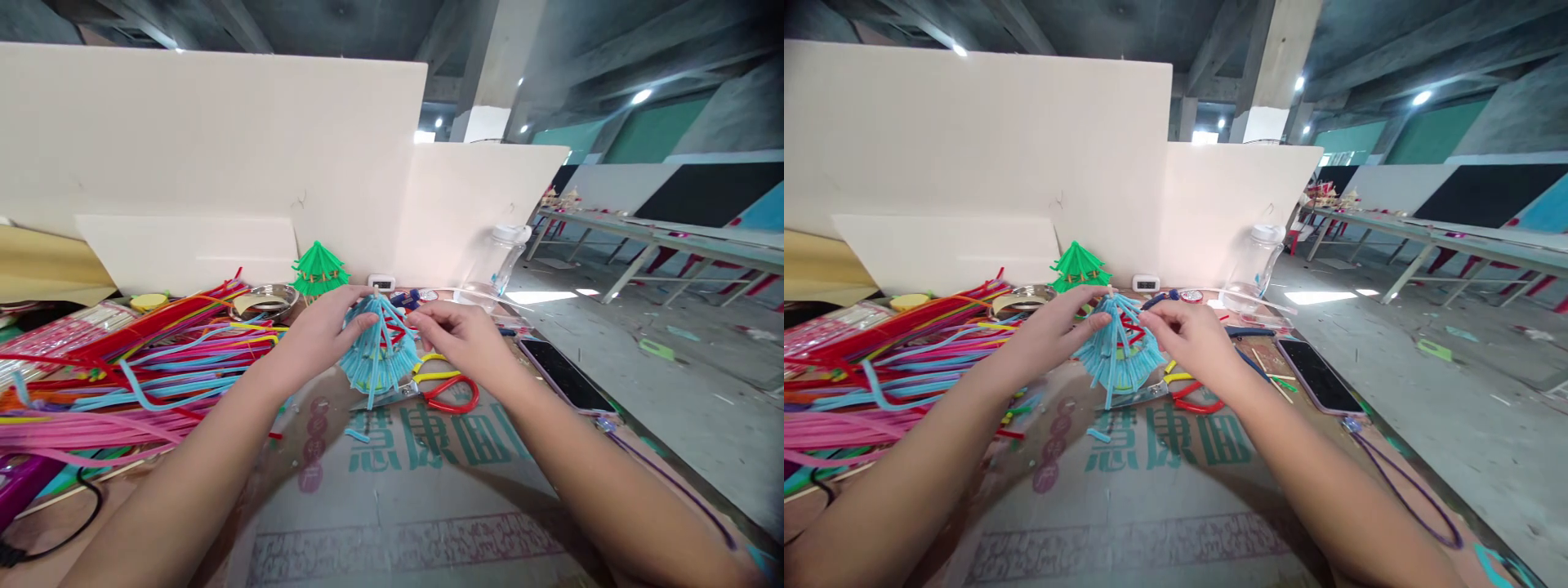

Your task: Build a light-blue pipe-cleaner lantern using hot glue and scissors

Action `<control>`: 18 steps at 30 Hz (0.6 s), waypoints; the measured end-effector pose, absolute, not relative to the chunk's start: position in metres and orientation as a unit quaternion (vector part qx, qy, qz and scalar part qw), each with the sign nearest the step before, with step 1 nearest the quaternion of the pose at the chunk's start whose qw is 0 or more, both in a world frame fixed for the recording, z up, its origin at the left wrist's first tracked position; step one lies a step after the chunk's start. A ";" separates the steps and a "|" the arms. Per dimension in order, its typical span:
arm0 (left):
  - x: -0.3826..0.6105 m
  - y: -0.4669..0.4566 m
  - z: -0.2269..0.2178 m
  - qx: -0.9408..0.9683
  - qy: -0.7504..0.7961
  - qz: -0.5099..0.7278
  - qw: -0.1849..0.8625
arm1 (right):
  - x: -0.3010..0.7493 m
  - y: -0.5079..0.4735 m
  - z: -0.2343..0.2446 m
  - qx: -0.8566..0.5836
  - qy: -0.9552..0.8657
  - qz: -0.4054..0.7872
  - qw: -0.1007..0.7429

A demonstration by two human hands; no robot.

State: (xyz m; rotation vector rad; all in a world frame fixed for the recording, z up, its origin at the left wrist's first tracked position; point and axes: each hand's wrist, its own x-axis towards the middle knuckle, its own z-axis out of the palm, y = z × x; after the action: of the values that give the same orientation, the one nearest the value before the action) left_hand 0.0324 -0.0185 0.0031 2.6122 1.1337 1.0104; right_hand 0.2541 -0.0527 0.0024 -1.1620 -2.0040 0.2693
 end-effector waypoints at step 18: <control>0.025 -0.005 0.002 0.858 0.365 0.349 0.095 | 0.319 -0.058 -0.070 -0.467 -0.863 0.104 0.162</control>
State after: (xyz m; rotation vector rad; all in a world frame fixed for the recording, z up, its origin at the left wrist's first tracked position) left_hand 0.0250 -0.0052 0.0017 2.5428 1.0829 1.0348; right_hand 0.3193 -0.0580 -0.0698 -1.3329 -2.4641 0.2957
